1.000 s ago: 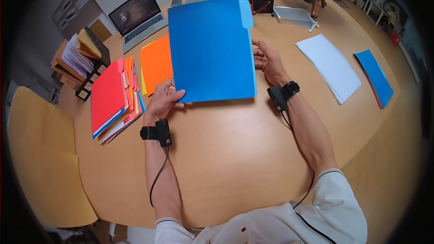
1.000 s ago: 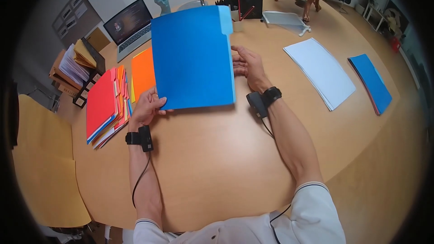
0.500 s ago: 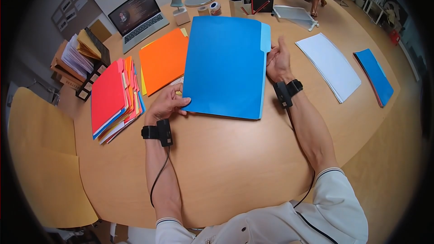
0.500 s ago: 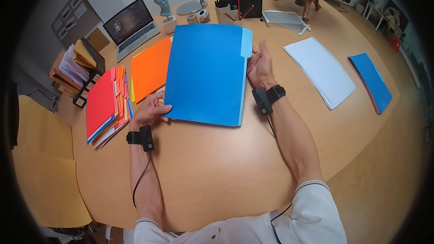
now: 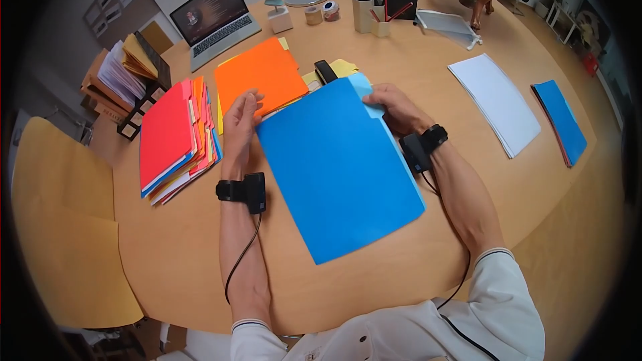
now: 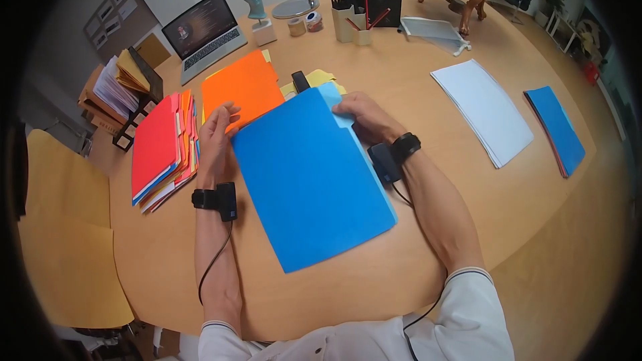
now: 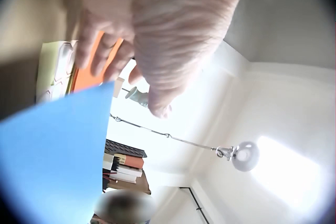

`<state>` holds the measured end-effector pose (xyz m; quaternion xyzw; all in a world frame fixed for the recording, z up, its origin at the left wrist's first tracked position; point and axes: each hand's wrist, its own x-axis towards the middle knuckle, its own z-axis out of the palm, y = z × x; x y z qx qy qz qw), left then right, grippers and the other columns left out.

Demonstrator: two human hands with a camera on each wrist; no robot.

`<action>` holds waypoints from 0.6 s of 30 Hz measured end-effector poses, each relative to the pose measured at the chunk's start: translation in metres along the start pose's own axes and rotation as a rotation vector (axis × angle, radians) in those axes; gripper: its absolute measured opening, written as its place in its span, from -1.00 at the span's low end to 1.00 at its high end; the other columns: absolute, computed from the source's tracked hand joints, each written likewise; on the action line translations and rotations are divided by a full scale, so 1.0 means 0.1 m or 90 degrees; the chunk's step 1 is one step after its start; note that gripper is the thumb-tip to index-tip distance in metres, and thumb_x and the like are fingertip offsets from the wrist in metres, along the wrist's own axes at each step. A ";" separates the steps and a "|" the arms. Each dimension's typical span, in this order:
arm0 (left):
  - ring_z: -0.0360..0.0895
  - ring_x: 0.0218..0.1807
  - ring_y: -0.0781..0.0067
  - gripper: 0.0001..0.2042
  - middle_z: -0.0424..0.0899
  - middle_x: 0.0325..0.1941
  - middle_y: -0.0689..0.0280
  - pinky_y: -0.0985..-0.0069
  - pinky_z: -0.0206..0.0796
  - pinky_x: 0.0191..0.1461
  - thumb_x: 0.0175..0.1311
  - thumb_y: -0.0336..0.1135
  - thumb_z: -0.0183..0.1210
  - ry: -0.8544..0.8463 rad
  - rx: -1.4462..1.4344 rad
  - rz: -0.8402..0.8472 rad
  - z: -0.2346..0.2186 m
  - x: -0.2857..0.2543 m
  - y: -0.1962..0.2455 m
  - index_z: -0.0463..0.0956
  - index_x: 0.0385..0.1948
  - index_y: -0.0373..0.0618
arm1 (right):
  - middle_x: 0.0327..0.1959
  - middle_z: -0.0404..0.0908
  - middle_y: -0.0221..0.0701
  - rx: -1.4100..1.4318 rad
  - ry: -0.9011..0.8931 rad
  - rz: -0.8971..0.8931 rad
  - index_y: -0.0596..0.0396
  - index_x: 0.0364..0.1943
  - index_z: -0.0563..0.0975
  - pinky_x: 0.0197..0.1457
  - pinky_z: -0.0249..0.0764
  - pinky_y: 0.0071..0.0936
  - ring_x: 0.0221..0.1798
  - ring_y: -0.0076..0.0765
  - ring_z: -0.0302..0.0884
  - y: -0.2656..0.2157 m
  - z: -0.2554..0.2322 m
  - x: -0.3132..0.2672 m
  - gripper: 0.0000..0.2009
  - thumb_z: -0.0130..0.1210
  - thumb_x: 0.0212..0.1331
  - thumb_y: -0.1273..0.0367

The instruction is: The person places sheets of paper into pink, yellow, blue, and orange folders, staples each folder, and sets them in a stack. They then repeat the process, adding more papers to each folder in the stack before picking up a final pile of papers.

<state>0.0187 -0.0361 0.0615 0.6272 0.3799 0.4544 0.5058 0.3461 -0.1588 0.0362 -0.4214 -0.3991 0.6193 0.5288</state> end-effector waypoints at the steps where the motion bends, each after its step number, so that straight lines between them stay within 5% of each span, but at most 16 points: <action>1: 0.66 -0.10 0.42 -0.51 0.70 0.00 0.29 0.43 0.44 0.07 0.54 0.05 0.07 -0.026 0.056 0.076 -0.01 0.04 -0.05 0.54 0.14 -0.25 | -0.27 0.66 -0.40 0.013 -0.023 0.016 0.27 -0.17 0.58 -0.24 0.54 -0.56 -0.33 -0.58 0.60 0.01 0.09 -0.02 -0.82 0.10 0.33 0.39; 2: 0.66 -0.10 0.41 -0.52 0.73 -0.05 0.29 0.42 0.41 0.13 0.56 0.04 0.03 -0.052 0.111 0.152 -0.02 0.06 -0.10 0.62 0.05 -0.27 | -0.27 0.66 -0.40 0.012 -0.024 0.017 0.27 -0.17 0.58 -0.24 0.54 -0.56 -0.33 -0.58 0.60 0.02 0.18 -0.03 -0.82 0.10 0.33 0.39; 5: 0.64 -0.10 0.45 -0.52 0.76 -0.18 0.25 0.47 0.39 0.13 0.59 0.01 -0.01 -0.148 0.162 0.081 0.03 0.04 -0.07 0.72 -0.16 -0.29 | -0.24 0.66 -0.39 0.019 -0.030 0.033 0.28 -0.11 0.56 -0.17 0.56 -0.57 -0.30 -0.57 0.61 0.04 0.30 -0.03 -0.81 0.06 0.36 0.40; 18: 0.58 -0.19 0.55 -0.56 0.72 -0.31 0.30 0.47 0.41 0.08 0.56 -0.04 0.09 -0.123 0.203 0.146 0.14 -0.05 -0.04 0.68 -0.37 -0.26 | -0.13 0.66 -0.32 0.035 0.003 0.014 0.36 0.02 0.52 -0.11 0.60 -0.52 -0.21 -0.54 0.65 0.04 0.26 0.00 -0.73 0.02 0.41 0.40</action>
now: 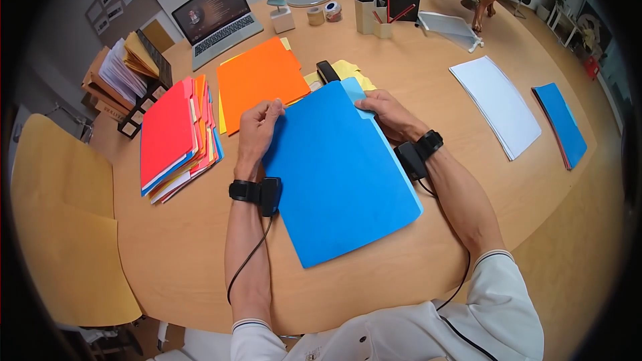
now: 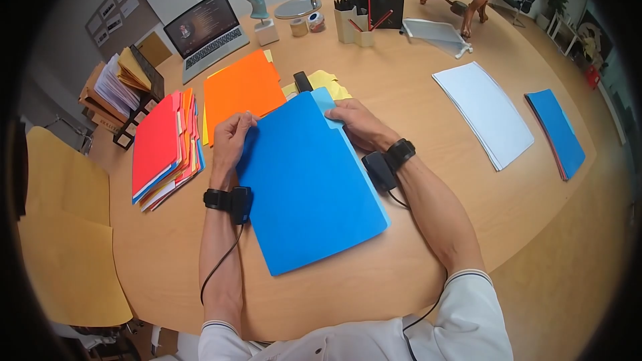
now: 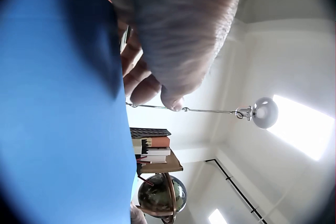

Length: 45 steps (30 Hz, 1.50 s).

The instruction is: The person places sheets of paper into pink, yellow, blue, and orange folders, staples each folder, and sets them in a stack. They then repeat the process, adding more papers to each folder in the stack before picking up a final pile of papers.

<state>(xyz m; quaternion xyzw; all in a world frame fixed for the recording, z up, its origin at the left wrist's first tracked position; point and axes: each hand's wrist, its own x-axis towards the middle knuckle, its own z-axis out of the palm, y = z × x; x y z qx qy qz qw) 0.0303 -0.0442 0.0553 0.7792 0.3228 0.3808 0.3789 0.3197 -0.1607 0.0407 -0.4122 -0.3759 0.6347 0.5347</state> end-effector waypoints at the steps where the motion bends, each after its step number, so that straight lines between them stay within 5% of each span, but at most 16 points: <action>1: 0.58 -0.19 0.56 -0.58 0.72 -0.31 0.31 0.49 0.41 0.05 0.56 -0.06 0.09 0.016 -0.006 0.005 0.01 0.00 -0.01 0.67 -0.36 -0.27 | -0.19 0.67 -0.34 -0.006 -0.003 0.000 0.34 0.00 0.53 -0.19 0.62 -0.56 -0.28 -0.56 0.66 0.02 -0.03 0.02 -0.74 0.04 0.40 0.39; 6: 0.57 -0.18 0.59 -0.60 0.70 -0.33 0.34 0.59 0.40 0.02 0.56 -0.11 0.10 0.095 -0.100 0.043 0.07 -0.01 0.03 0.67 -0.36 -0.28 | -0.25 0.67 -0.38 -0.017 0.007 -0.005 0.32 -0.03 0.54 -0.29 0.63 -0.61 -0.35 -0.60 0.65 0.01 0.00 0.03 -0.75 0.06 0.40 0.37; 9: 0.55 -0.33 0.62 -0.53 0.64 -0.46 0.38 0.64 0.39 -0.17 0.58 -0.05 0.06 0.189 -0.057 0.112 0.05 -0.01 0.02 0.62 -0.47 -0.27 | -0.25 0.66 -0.40 -0.007 0.020 -0.016 0.32 -0.03 0.54 -0.30 0.62 -0.62 -0.37 -0.62 0.63 0.00 0.01 0.01 -0.74 0.06 0.41 0.36; 11: 0.26 -0.57 0.70 -0.40 0.36 -0.70 0.52 0.57 0.06 -0.49 0.58 0.08 0.00 0.191 -0.035 -0.035 -0.08 -0.04 -0.10 0.41 -0.68 -0.16 | -0.25 0.66 -0.39 -0.008 0.027 -0.012 0.31 -0.05 0.55 -0.29 0.62 -0.61 -0.36 -0.60 0.63 -0.07 0.04 -0.03 -0.76 0.07 0.40 0.36; 15: 0.15 -0.67 0.67 -0.34 0.29 -0.76 0.51 0.59 0.02 -0.57 0.60 0.22 -0.18 0.348 -0.198 -0.107 0.06 0.00 -0.02 0.24 -0.74 -0.04 | -0.29 0.65 -0.41 -0.021 0.063 -0.008 0.25 -0.12 0.57 -0.33 0.62 -0.54 -0.39 -0.57 0.63 -0.13 0.09 -0.06 -0.79 0.09 0.38 0.35; 16: 0.29 -0.62 0.46 -0.34 0.26 -0.73 0.44 0.45 0.32 -0.32 0.60 0.26 -0.29 0.309 -0.346 -0.113 0.01 0.01 -0.07 0.35 -0.68 0.00 | -0.29 0.65 -0.41 -0.021 0.066 -0.008 0.25 -0.12 0.57 -0.33 0.62 -0.54 -0.39 -0.57 0.63 -0.12 0.05 -0.05 -0.79 0.09 0.38 0.35; 18: 0.41 -0.43 0.41 -0.36 0.36 -0.63 0.38 0.33 0.33 -0.01 0.60 0.28 -0.35 0.058 -0.548 0.149 -0.14 0.01 -0.62 0.36 -0.62 0.04 | -0.37 0.65 -0.42 0.003 0.086 0.022 0.24 -0.17 0.58 -0.37 0.61 -0.56 -0.44 -0.55 0.62 -0.11 -0.03 -0.02 -0.78 0.09 0.40 0.32; 19: 0.43 -0.26 0.38 -0.34 0.46 -0.51 0.33 0.33 0.25 0.15 0.59 0.29 -0.47 -0.018 -0.661 0.171 -0.20 0.00 -0.84 0.37 -0.59 0.05 | -0.37 0.65 -0.42 0.004 0.088 0.021 0.24 -0.17 0.58 -0.37 0.61 -0.56 -0.44 -0.55 0.62 -0.18 -0.07 -0.04 -0.78 0.09 0.40 0.32; 22: 0.41 -0.24 0.30 -0.27 0.47 -0.53 0.33 0.34 0.26 0.13 0.56 0.32 -0.64 -0.117 -0.597 0.066 -0.34 -0.02 -0.84 0.36 -0.60 0.05 | -0.41 0.67 -0.39 -0.178 -0.013 0.099 0.23 -0.21 0.60 -0.38 0.60 -0.59 -0.45 -0.53 0.65 -0.57 -0.17 -0.27 -0.73 0.14 0.39 0.25; 26: 0.38 -0.27 0.25 -0.26 0.38 -0.64 0.32 0.40 0.26 0.04 0.52 0.40 -0.60 -0.127 -0.622 0.046 -0.30 0.01 -0.81 0.28 -0.65 0.02 | -0.43 0.73 -0.28 -0.557 0.299 0.043 0.27 -0.17 0.64 -0.39 0.59 -0.63 -0.41 -0.53 0.70 -0.83 -0.71 -0.42 -0.62 0.25 0.29 0.14; 30: 0.39 -0.28 0.24 -0.22 0.34 -0.69 0.31 0.43 0.25 -0.05 0.45 0.43 -0.74 -0.093 -0.591 -0.033 -0.23 -0.01 -0.65 0.23 -0.71 0.05 | -0.20 0.77 -0.17 -0.916 0.705 0.093 0.16 -0.13 0.70 -0.03 0.65 -0.24 -0.10 -0.09 0.76 -1.02 -1.20 -0.76 -0.64 0.33 0.11 0.18; 35: 0.37 -0.33 0.27 -0.22 0.30 -0.72 0.32 0.47 0.22 -0.14 0.46 0.44 -0.69 -0.157 -0.618 -0.065 -0.16 0.02 -0.56 0.20 -0.74 0.04 | -0.05 0.74 -0.11 -0.968 0.810 0.172 0.15 -0.13 0.69 0.08 0.61 -0.06 0.09 0.05 0.68 -0.83 -1.53 -1.01 -0.63 0.36 0.06 0.18; 40: 0.36 -0.41 0.31 -0.22 0.27 -0.75 0.33 0.51 0.20 -0.25 0.46 0.45 -0.63 -0.013 -0.488 -0.172 -0.05 -0.07 -0.21 0.20 -0.78 0.04 | -0.07 0.73 -0.07 -0.949 0.840 0.150 0.16 -0.14 0.67 0.08 0.58 0.04 0.05 0.14 0.68 -0.72 -1.61 -0.91 -0.77 0.16 0.17 0.38; 45: 0.38 -0.40 0.32 -0.23 0.27 -0.76 0.33 0.52 0.20 -0.26 0.48 0.44 -0.54 -0.018 -0.525 -0.169 -0.09 -0.06 -0.24 0.20 -0.78 0.05 | -0.07 0.74 -0.07 -0.973 0.868 0.140 0.16 -0.13 0.67 0.07 0.58 0.06 0.04 0.16 0.69 -0.63 -1.63 -0.84 -0.78 0.10 0.17 0.44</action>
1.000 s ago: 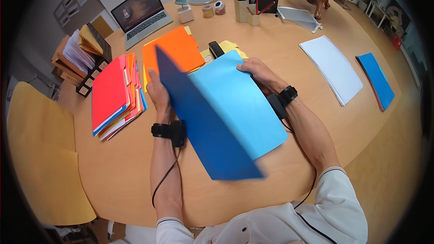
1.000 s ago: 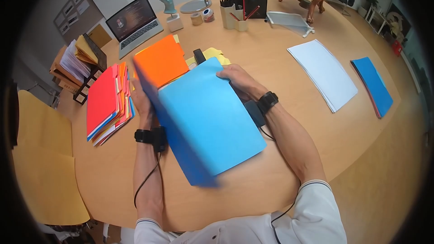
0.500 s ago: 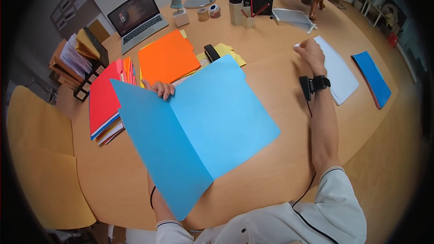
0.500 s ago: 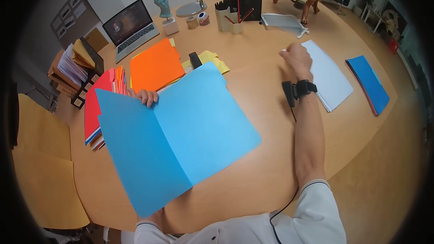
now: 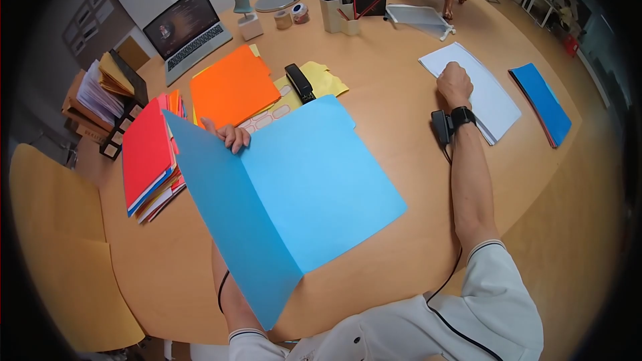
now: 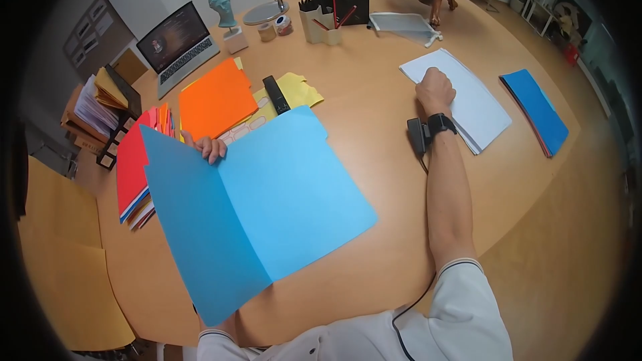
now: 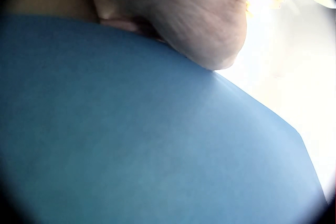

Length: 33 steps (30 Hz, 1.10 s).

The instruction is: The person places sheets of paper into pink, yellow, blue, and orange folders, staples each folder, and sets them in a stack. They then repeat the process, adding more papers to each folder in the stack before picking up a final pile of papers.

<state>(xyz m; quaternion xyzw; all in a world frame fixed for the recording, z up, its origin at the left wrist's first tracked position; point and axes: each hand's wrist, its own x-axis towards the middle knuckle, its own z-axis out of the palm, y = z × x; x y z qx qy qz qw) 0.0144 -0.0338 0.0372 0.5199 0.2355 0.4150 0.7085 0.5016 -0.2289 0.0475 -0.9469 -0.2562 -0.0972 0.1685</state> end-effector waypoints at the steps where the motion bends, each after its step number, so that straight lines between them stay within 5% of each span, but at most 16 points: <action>1: 0.38 -0.41 0.32 -0.24 0.28 -0.76 0.33 0.53 0.20 -0.26 0.49 0.44 -0.51 -0.018 -0.016 -0.001 0.01 0.00 0.01 0.19 -0.78 0.05 | -0.06 0.73 -0.07 0.003 -0.004 0.007 0.16 -0.12 0.67 0.08 0.57 0.07 0.05 0.15 0.68 0.01 0.00 0.01 -0.77 0.10 0.17 0.44; 5: 0.38 -0.43 0.33 -0.25 0.27 -0.77 0.34 0.53 0.20 -0.27 0.50 0.43 -0.47 0.048 0.001 -0.006 0.11 -0.08 0.07 0.19 -0.79 0.05 | -0.02 0.72 -0.05 -0.012 -0.046 0.001 0.16 -0.13 0.68 0.14 0.54 0.06 0.11 0.12 0.66 -0.02 -0.03 -0.03 -0.77 0.09 0.19 0.43; 7: 0.38 -0.30 0.31 -0.24 0.31 -0.70 0.34 0.50 0.22 -0.15 0.50 0.39 -0.65 -0.035 0.025 -0.008 0.01 -0.05 0.06 0.23 -0.74 0.05 | -0.02 0.71 -0.05 -0.011 -0.051 0.006 0.17 -0.15 0.68 0.14 0.53 0.06 0.12 0.11 0.64 -0.04 -0.06 -0.02 -0.78 0.10 0.18 0.43; 15: 0.39 -0.26 0.30 -0.23 0.33 -0.69 0.34 0.49 0.23 -0.11 0.50 0.39 -0.63 -0.049 0.028 -0.018 -0.04 -0.04 0.05 0.26 -0.73 0.04 | -0.05 0.70 -0.09 0.019 0.036 0.000 0.19 -0.14 0.68 0.15 0.50 0.13 0.09 0.11 0.61 -0.08 -0.22 0.05 -0.76 0.16 0.17 0.38; 21: 0.40 -0.25 0.30 -0.23 0.35 -0.69 0.34 0.50 0.25 -0.11 0.51 0.38 -0.62 -0.043 0.034 -0.020 -0.10 -0.01 0.03 0.28 -0.74 0.04 | 0.08 0.63 -0.10 -0.045 -0.066 -0.022 0.16 -0.04 0.65 0.19 0.45 0.20 0.23 0.04 0.52 0.06 -0.07 -0.04 -0.71 0.18 0.21 0.32; 23: 0.40 -0.26 0.30 -0.23 0.35 -0.69 0.34 0.51 0.26 -0.12 0.51 0.38 -0.62 -0.034 0.039 -0.018 -0.03 -0.02 0.03 0.28 -0.74 0.04 | -0.11 0.74 -0.12 -0.018 0.030 -0.023 0.11 -0.19 0.69 0.06 0.53 0.13 0.02 0.09 0.68 0.15 0.10 0.04 -0.77 0.23 0.15 0.27; 25: 0.39 -0.47 0.35 -0.28 0.24 -0.78 0.34 0.56 0.19 -0.30 0.53 0.39 -0.35 0.093 0.015 0.027 0.15 -0.06 0.02 0.16 -0.80 0.06 | -0.08 0.74 -0.16 0.022 0.000 0.010 0.09 -0.16 0.70 0.12 0.51 0.13 0.06 0.07 0.67 0.15 0.10 0.09 -0.77 0.22 0.16 0.30; 33: 0.39 -0.47 0.37 -0.28 0.24 -0.79 0.34 0.57 0.19 -0.30 0.53 0.38 -0.32 0.087 -0.010 0.024 0.19 -0.07 0.04 0.17 -0.80 0.06 | -0.18 0.79 -0.17 0.238 -0.009 0.100 -0.03 -0.32 0.79 0.10 0.58 -0.17 -0.06 0.03 0.74 0.22 -0.01 0.09 -0.82 0.28 -0.01 0.31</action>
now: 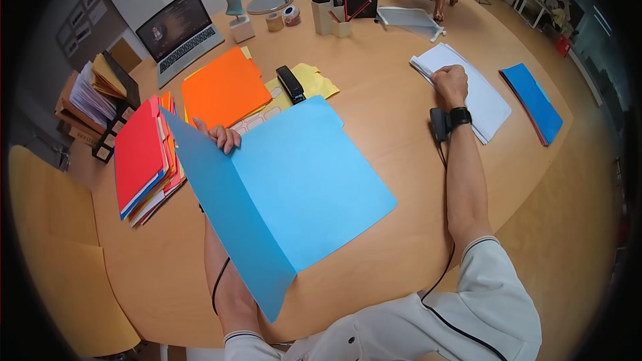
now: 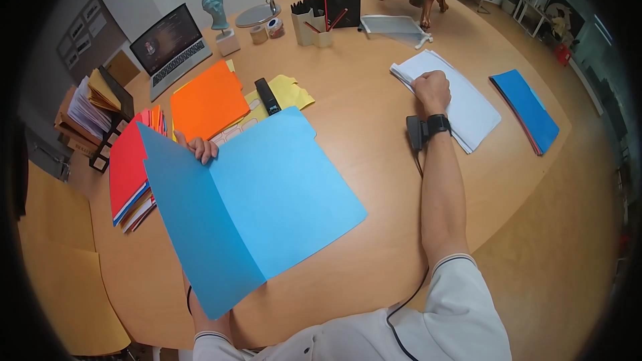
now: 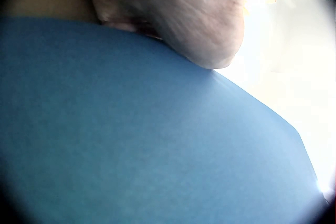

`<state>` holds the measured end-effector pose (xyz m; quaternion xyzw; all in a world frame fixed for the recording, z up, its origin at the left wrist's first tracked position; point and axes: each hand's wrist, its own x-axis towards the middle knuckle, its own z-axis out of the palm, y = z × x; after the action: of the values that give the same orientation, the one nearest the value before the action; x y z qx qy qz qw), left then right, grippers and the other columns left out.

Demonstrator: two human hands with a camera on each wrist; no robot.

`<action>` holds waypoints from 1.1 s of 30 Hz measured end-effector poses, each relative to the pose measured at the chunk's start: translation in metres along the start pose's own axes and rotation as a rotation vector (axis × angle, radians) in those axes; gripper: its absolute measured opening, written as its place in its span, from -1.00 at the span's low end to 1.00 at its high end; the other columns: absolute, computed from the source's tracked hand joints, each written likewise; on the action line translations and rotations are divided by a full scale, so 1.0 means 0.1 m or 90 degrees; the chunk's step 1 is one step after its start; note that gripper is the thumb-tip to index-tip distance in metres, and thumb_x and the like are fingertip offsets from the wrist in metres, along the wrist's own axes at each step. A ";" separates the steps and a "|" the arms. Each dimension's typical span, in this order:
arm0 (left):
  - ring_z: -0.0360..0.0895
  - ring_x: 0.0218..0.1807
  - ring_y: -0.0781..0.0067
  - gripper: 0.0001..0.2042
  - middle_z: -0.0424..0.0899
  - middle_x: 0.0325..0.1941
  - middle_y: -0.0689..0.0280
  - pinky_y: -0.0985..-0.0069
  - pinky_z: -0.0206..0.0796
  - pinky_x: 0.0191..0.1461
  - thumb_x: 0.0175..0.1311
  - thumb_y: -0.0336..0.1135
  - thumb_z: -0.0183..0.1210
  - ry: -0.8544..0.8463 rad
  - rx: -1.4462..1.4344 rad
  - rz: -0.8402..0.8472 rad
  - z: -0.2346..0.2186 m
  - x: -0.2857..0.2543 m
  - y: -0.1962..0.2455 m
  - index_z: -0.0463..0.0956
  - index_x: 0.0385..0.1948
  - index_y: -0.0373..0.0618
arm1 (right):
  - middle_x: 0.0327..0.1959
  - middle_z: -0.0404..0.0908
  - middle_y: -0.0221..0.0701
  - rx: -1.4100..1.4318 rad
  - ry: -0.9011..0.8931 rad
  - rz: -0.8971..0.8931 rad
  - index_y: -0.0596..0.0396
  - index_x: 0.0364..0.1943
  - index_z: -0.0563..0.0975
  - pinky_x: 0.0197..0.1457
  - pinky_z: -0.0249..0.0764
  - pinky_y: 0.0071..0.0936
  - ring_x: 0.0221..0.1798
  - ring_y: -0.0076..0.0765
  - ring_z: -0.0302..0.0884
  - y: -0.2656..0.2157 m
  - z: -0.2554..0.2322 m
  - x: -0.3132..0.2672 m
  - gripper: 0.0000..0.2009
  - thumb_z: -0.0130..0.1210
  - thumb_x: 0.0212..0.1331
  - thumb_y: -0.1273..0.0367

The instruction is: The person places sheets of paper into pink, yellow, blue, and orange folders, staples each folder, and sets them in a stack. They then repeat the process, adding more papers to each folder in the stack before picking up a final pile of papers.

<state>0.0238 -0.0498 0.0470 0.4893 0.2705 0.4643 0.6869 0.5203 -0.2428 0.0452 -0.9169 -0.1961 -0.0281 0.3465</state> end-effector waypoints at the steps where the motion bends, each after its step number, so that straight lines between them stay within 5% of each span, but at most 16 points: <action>1: 0.39 -0.47 0.37 -0.28 0.24 -0.79 0.34 0.58 0.19 -0.30 0.53 0.37 -0.32 0.000 0.002 -0.002 0.00 0.00 0.01 0.18 -0.80 0.06 | -0.20 0.80 -0.17 0.056 0.007 0.002 -0.03 -0.33 0.80 0.09 0.58 -0.20 -0.09 0.03 0.74 -0.02 -0.03 -0.01 -0.82 0.30 -0.02 0.30; 11: 0.39 -0.49 0.36 -0.28 0.27 -0.79 0.34 0.56 0.21 -0.31 0.54 0.37 -0.33 -0.012 -0.008 0.018 -0.14 0.08 -0.08 0.19 -0.81 0.06 | -0.41 0.77 -0.25 0.291 0.089 0.005 0.09 -0.37 0.80 -0.06 0.55 -0.39 -0.21 -0.33 0.72 -0.25 -0.26 0.16 -0.81 0.36 -0.03 0.29; 12: 0.40 -0.42 0.31 -0.26 0.30 -0.76 0.33 0.51 0.25 -0.25 0.54 0.36 -0.49 -0.068 -0.014 -0.001 -0.24 0.13 -0.11 0.22 -0.79 0.05 | -0.41 0.77 -0.25 0.292 0.089 0.003 0.09 -0.37 0.80 -0.06 0.55 -0.39 -0.21 -0.33 0.72 -0.29 -0.30 0.15 -0.81 0.36 -0.03 0.29; 13: 0.42 -0.35 0.25 -0.23 0.34 -0.73 0.32 0.45 0.29 -0.19 0.53 0.36 -0.64 -0.121 -0.019 -0.020 -0.27 0.15 -0.10 0.25 -0.76 0.04 | -0.42 0.76 -0.28 0.270 0.105 -0.032 0.11 -0.36 0.78 -0.09 0.54 -0.39 -0.23 -0.35 0.70 -0.37 -0.36 0.13 -0.80 0.35 0.02 0.29; 18: 0.41 -0.36 0.23 -0.21 0.33 -0.73 0.29 0.43 0.27 -0.17 0.51 0.38 -0.66 -0.116 0.009 -0.015 -0.25 0.13 -0.04 0.26 -0.77 0.02 | -0.46 0.68 -0.44 0.343 0.086 -0.265 0.16 -0.29 0.68 -0.23 0.46 -0.45 -0.35 -0.48 0.58 -0.76 -0.48 0.08 -0.79 0.24 0.25 0.27; 20: 0.41 -0.36 0.22 -0.20 0.33 -0.73 0.28 0.43 0.26 -0.16 0.51 0.38 -0.66 -0.120 0.000 -0.015 -0.28 0.14 -0.07 0.26 -0.77 0.01 | -0.44 0.59 -0.56 0.443 -0.104 -0.362 0.14 -0.21 0.60 -0.30 0.39 -0.56 -0.40 -0.63 0.46 -1.07 -0.64 -0.26 -0.78 0.12 0.42 0.26; 21: 0.41 -0.35 0.22 -0.20 0.34 -0.73 0.28 0.42 0.27 -0.15 0.51 0.38 -0.66 -0.123 -0.010 -0.019 -0.30 0.16 -0.09 0.26 -0.77 0.01 | -0.44 0.59 -0.56 0.447 -0.108 -0.364 0.14 -0.21 0.60 -0.30 0.39 -0.56 -0.40 -0.63 0.46 -1.24 -0.72 -0.47 -0.78 0.12 0.42 0.26; 23: 0.41 -0.35 0.21 -0.20 0.34 -0.72 0.28 0.41 0.27 -0.14 0.51 0.38 -0.67 -0.125 -0.018 -0.022 -0.30 0.16 -0.09 0.26 -0.77 0.01 | -0.40 0.55 -0.62 0.759 -0.483 -0.310 0.11 -0.19 0.57 -0.29 0.36 -0.66 -0.38 -0.74 0.42 -1.52 -0.82 -0.93 -0.76 0.06 0.50 0.22; 26: 0.40 -0.43 0.29 -0.20 0.35 -0.72 0.30 0.45 0.28 -0.27 0.50 0.41 -0.64 -0.090 -0.029 0.003 -0.17 0.09 -0.07 0.27 -0.76 0.01 | -0.35 0.57 -0.60 0.789 -0.569 -0.276 0.11 -0.19 0.56 -0.26 0.39 -0.67 -0.35 -0.75 0.44 -1.66 -0.71 -1.24 -0.74 0.06 0.51 0.20; 28: 0.36 -0.46 0.37 -0.26 0.29 -0.74 0.32 0.55 0.22 -0.22 0.54 0.38 -0.38 0.023 -0.003 -0.025 0.01 -0.02 0.05 0.17 -0.81 0.03 | -0.34 0.59 -0.57 0.789 -0.667 -0.258 0.09 -0.22 0.55 -0.27 0.41 -0.65 -0.33 -0.72 0.47 -1.65 -0.46 -1.30 -0.77 0.05 0.51 0.22; 33: 0.34 -0.45 0.40 -0.25 0.38 -0.66 0.31 0.57 0.20 -0.21 0.54 0.38 -0.39 0.029 0.028 -0.038 -0.09 0.03 0.02 0.14 -0.83 0.03 | -0.36 0.55 -0.51 0.602 -0.756 -0.090 0.09 -0.22 0.55 -0.24 0.41 -0.58 -0.34 -0.66 0.45 -1.60 0.03 -1.59 -0.83 0.07 0.45 0.29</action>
<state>0.0171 -0.0431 0.0455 0.4853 0.3105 0.4487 0.6832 0.3130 -0.1855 0.1137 -0.5173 -0.3991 0.5345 0.5361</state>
